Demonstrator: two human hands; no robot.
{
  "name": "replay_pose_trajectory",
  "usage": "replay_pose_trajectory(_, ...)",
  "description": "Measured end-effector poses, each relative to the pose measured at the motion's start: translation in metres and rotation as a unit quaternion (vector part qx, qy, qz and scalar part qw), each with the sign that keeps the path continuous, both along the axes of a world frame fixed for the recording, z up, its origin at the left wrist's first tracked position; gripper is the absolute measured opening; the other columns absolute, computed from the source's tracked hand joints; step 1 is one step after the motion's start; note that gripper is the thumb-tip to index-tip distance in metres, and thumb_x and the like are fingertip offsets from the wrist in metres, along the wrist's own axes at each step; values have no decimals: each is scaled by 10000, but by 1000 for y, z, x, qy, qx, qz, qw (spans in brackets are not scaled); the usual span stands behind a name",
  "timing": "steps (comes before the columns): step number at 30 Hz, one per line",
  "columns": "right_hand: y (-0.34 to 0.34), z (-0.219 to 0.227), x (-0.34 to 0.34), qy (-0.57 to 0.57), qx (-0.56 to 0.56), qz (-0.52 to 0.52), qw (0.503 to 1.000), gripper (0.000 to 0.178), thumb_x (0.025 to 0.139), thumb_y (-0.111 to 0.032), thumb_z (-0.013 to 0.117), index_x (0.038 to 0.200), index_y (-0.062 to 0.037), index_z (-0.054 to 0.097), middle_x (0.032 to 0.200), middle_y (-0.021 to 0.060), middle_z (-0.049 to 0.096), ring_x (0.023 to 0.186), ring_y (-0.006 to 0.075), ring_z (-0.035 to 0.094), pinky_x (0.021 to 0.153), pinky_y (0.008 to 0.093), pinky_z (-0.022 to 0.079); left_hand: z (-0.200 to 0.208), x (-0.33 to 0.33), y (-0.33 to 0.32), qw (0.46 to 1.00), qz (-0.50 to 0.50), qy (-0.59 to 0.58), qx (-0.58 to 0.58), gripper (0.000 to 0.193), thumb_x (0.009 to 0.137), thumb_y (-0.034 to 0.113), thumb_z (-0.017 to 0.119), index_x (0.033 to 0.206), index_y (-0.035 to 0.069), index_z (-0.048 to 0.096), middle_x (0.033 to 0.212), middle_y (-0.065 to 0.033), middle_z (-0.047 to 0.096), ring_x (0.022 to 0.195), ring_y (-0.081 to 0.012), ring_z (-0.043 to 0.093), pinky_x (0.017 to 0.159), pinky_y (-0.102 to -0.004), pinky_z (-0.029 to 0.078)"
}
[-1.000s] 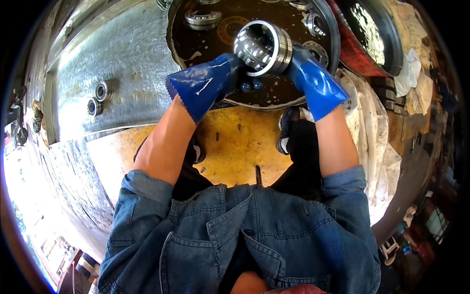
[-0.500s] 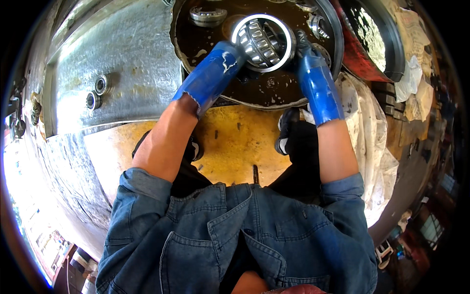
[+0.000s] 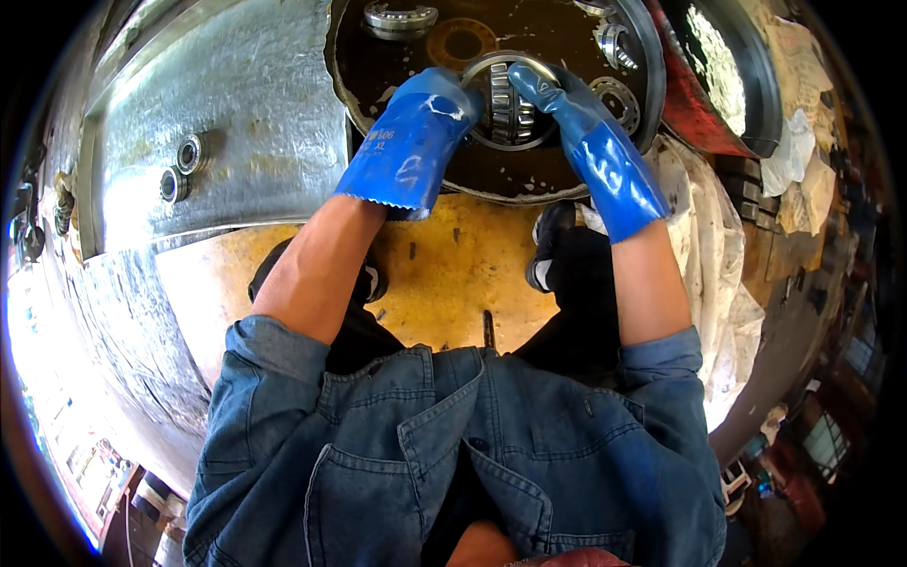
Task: The person cleans several metal mechanical parts, including bearings and rings, by hand in a container of dark liquid. They scrub the parts with gloved hands, rinse them in the liquid, and place them on a metal tray. The person also uses a brush to scrub one of the parts.
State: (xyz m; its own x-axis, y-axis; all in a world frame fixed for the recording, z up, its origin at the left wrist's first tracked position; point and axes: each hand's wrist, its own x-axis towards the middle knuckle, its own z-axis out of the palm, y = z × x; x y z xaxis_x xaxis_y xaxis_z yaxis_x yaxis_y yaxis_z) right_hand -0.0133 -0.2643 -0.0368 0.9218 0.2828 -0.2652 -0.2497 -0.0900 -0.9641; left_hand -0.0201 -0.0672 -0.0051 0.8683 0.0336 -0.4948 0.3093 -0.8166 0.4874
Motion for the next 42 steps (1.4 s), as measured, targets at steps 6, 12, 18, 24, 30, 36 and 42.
replay_pose_trajectory(6, -13, -10, 0, -25, -5, 38, 999, 665, 938, -504, 650, 1337, 24, 585, 1258, 142, 658, 1185, 215, 586, 1056, 327, 415, -3, -8, 10, 996, 25, -11, -80, 441, 910, 387, 642, 1072, -19, 702, 929, -228, 714, 883, -314, 707, 784, -398, 523)
replay_pose_trajectory(12, -2, 12, -11, 9, -176, -7, 984, 720, 936, -598, 599, 1323, 9, 609, 1254, 162, 660, 1151, 228, 605, 1018, 327, 435, 13, -25, 20, 986, 27, 24, -161, 428, 922, 345, 608, 1062, -53, 678, 841, -159, 673, 779, -203, 640, 750, -351, 487)
replay_pose_trajectory(18, 17, 38, -16, 105, -346, -29, 932, 781, 949, -710, 434, 1304, -40, 621, 1276, 215, 645, 1220, 365, 599, 1053, 426, 436, -36, -30, 33, 948, 30, 21, -317, 566, 922, 496, 595, 1083, -40, 682, 871, -156, 697, 817, -262, 657, 821, -378, 494)
replay_pose_trajectory(24, 18, 49, -12, 93, -356, -49, 928, 783, 967, -692, 411, 1313, -20, 614, 1190, 227, 679, 1113, 355, 636, 1003, 391, 455, -25, -28, 33, 931, 51, 13, -360, 619, 929, 530, 606, 1208, -22, 646, 1021, -124, 703, 937, -232, 642, 882, -371, 483)
replay_pose_trajectory(30, -13, -20, 8, 0, -231, -92, 969, 574, 970, -467, 535, 1307, -9, 608, 1144, 183, 688, 1034, 284, 657, 951, 358, 489, -29, -12, 24, 924, 31, -9, -381, 639, 920, 540, 627, 1233, -18, 637, 1056, -136, 699, 975, -234, 640, 910, -371, 482)
replay_pose_trajectory(36, 0, -17, 7, -94, -129, -124, 979, 314, 920, -14, 565, 1229, 11, 619, 1070, 106, 677, 990, 185, 644, 911, 301, 506, -41, 23, 19, 917, 17, -21, -398, 662, 912, 550, 648, 1259, -14, 628, 1092, -148, 696, 1012, -236, 639, 938, -371, 482)
replay_pose_trajectory(42, -18, -39, 11, -163, -14, -91, 982, 310, 960, -183, 630, 1213, -5, 656, 1087, 112, 715, 1007, 184, 668, 899, 308, 517, -46, -2, 6, 906, -2, -30, -422, 687, 903, 560, 669, 1284, -10, 619, 1127, -160, 693, 1049, -238, 637, 965, -371, 481)
